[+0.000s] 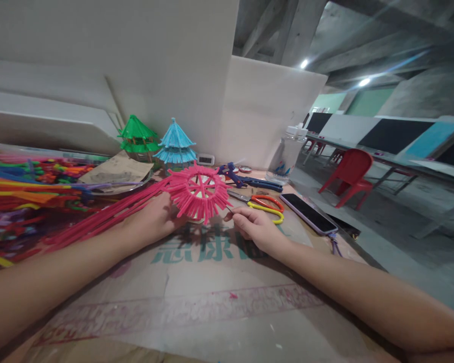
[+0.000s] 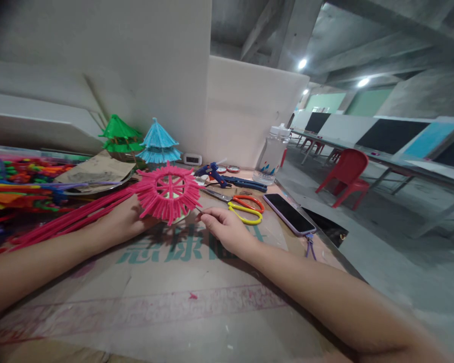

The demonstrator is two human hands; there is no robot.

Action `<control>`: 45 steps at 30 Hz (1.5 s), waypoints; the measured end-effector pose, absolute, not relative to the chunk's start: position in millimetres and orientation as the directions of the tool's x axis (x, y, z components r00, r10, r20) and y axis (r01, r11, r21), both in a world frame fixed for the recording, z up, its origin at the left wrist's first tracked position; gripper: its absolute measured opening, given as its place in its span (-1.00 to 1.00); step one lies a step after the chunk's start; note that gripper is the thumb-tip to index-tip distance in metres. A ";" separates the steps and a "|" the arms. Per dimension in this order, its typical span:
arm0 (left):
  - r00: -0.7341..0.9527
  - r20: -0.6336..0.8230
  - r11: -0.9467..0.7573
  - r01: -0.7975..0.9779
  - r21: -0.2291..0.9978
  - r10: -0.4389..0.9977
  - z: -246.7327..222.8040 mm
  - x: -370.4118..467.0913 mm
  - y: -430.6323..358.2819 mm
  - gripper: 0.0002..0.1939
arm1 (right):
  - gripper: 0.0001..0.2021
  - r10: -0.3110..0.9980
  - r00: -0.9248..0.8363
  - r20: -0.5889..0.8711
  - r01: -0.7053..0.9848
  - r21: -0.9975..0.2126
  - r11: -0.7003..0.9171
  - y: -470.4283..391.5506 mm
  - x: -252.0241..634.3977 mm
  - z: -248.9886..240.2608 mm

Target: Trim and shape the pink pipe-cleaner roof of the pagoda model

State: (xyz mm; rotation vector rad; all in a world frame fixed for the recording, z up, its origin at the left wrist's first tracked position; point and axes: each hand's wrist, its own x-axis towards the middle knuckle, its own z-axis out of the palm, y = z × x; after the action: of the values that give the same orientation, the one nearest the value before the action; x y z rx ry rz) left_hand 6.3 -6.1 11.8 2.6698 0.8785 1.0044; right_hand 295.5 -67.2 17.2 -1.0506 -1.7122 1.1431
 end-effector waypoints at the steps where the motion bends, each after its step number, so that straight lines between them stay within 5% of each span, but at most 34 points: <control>1: 0.614 0.556 -0.827 0.456 0.329 0.560 12.4 6.6 -6.3 -0.69 | -0.55 0.929 -0.327 0.173 0.207 -0.946 0.249 -66.2 296.1 15.8; 31: 0.609 0.522 -0.800 0.498 0.334 0.597 9.1 3.6 -3.8 -0.78 | -0.54 0.928 -0.339 0.158 0.187 -0.955 0.231 -66.3 295.1 17.4; 45: 0.631 0.564 -0.840 0.474 0.263 0.533 14.5 7.7 -6.6 -0.63 | -0.48 0.929 -0.346 0.135 0.141 -0.971 0.193 -68.8 293.7 20.1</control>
State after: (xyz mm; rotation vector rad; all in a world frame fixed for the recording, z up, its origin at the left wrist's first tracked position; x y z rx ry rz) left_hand 7.7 -6.6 14.5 2.7554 0.8529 0.9982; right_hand 293.7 -68.8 20.1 -1.0246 -1.6644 1.2345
